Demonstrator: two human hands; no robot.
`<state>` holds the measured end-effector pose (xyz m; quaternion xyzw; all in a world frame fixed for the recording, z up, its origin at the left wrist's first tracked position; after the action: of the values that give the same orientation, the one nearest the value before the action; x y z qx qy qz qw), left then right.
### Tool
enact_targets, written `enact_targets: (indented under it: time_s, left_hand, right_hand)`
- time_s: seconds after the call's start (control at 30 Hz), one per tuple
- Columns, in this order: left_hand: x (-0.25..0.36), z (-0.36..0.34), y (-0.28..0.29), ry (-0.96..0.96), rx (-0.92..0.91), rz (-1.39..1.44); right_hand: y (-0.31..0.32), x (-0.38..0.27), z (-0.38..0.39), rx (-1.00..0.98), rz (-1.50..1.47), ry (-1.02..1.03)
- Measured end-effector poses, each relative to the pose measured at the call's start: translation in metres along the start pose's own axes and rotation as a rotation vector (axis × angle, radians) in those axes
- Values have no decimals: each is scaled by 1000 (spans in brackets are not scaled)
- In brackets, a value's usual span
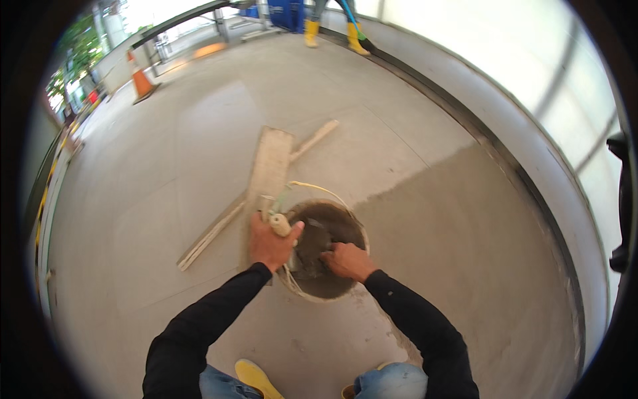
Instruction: The person scoops wet concrete from a bucket using a trowel and spreads it onto the floor. They then use a long straightedge to level the surface and a smaller trowel to smooth the edges and fill gaps.
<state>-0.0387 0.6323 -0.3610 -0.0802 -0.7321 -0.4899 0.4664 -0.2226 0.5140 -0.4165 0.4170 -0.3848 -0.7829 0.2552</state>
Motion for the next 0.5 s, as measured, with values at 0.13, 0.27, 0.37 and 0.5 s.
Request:
enact_targets:
  time_s: [0.13, 0.27, 0.37, 0.5]
  left_hand:
    - [-25, -13, -7, 15, -38, 63]
    - [-84, -45, 19, 37, -124, 306]
    - [-137, -56, 39, 156, -84, 415]
    - [-195, -66, 54, 413, -93, 511]
  right_hand:
    - [-33, 8, 20, -137, -671, 48]
    - [-66, 18, 77, -124, -1277, -36]
    - [-84, 35, 140, 32, -1350, -124]
    - [-98, 78, 241, 282, -857, -439]
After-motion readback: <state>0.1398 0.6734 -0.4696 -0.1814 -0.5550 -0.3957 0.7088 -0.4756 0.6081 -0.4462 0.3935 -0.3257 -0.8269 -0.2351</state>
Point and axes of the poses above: each hand's wrist, its own z-axis away from the middle knuckle, its own y-axis out of the back of the hand, x = y × z, the point moved 4 cm from there along -z, towards the middle knuckle, and after that the axes turned 15 degrees about -x, right-handed, at the moved point
